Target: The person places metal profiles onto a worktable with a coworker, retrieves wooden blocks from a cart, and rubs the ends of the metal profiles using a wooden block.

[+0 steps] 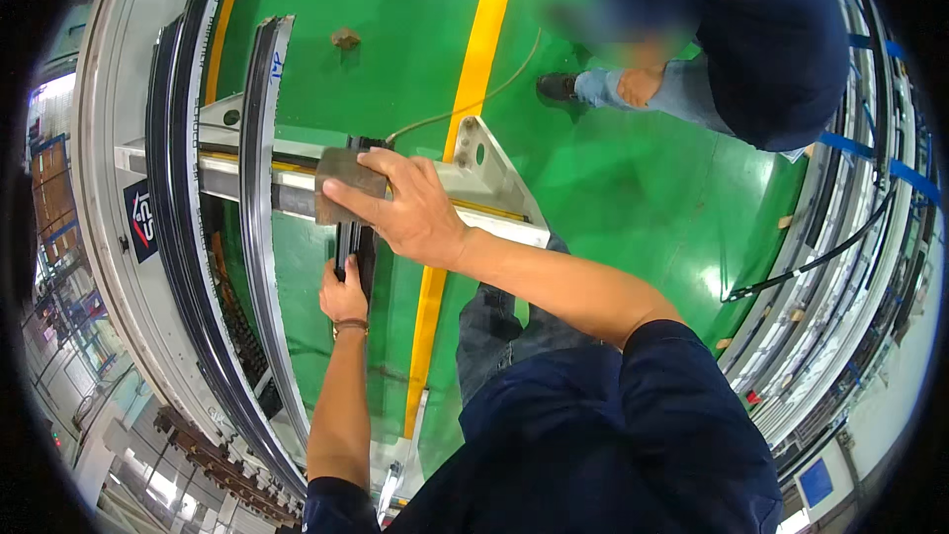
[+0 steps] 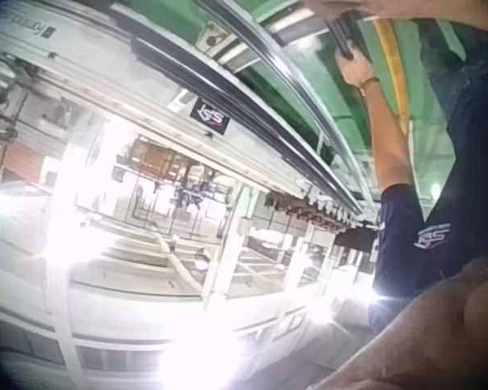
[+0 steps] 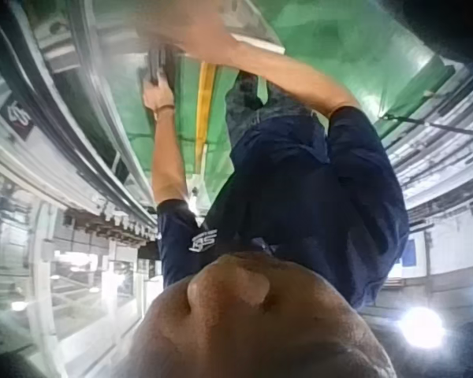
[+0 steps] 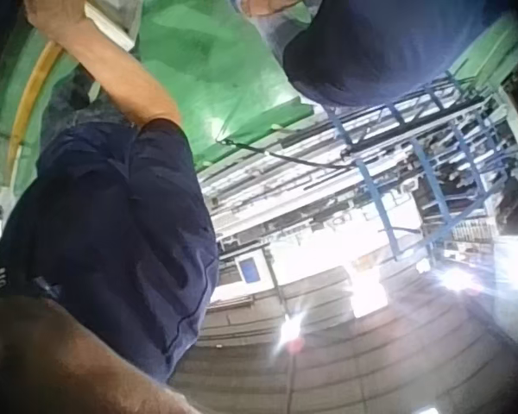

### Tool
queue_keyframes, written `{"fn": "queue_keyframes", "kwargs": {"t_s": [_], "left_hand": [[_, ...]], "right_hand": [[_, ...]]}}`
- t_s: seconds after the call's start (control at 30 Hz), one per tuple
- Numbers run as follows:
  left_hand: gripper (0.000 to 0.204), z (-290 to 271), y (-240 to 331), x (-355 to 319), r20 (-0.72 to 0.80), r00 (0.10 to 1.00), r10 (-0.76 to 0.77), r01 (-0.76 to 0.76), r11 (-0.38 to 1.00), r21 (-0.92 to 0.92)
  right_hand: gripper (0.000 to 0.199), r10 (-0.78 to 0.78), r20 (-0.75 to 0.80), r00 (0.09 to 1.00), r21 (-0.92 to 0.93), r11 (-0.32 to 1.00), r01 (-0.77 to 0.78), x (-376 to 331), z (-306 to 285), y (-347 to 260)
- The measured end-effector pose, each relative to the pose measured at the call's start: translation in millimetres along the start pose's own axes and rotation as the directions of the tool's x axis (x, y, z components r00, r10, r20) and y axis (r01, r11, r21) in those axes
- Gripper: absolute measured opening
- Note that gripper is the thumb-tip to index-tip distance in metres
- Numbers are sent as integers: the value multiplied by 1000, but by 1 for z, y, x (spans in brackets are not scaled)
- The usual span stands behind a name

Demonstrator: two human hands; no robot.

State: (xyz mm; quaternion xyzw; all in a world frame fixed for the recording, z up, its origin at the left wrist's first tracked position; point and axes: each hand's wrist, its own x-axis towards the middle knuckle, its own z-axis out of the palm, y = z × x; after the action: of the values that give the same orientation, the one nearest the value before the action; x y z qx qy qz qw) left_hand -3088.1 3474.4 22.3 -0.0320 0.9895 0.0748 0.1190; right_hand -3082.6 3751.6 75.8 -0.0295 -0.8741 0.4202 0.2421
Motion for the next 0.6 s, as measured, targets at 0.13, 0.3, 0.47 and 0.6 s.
{"fn": "queue_keyframes", "kwargs": {"t_s": [0.13,0.3,0.47,0.6], "left_hand": [[56,-2,6,-2,51,999,-17,20,999,-46],[50,-6,-2,0,32,999,1,3,993,-119],[42,-6,-67,-33,-57,998,35,-49,963,-266],[49,-10,-205,-106,4,973,-232,231,965,-128]], "right_hand": [[80,19,71,997,-93,996,-12,-8,3,12],[81,7,144,990,-98,995,7,-3,0,9],[80,-12,103,995,-105,994,23,-5,7,6],[81,42,71,997,-104,994,-34,-15,16,-10]]}}
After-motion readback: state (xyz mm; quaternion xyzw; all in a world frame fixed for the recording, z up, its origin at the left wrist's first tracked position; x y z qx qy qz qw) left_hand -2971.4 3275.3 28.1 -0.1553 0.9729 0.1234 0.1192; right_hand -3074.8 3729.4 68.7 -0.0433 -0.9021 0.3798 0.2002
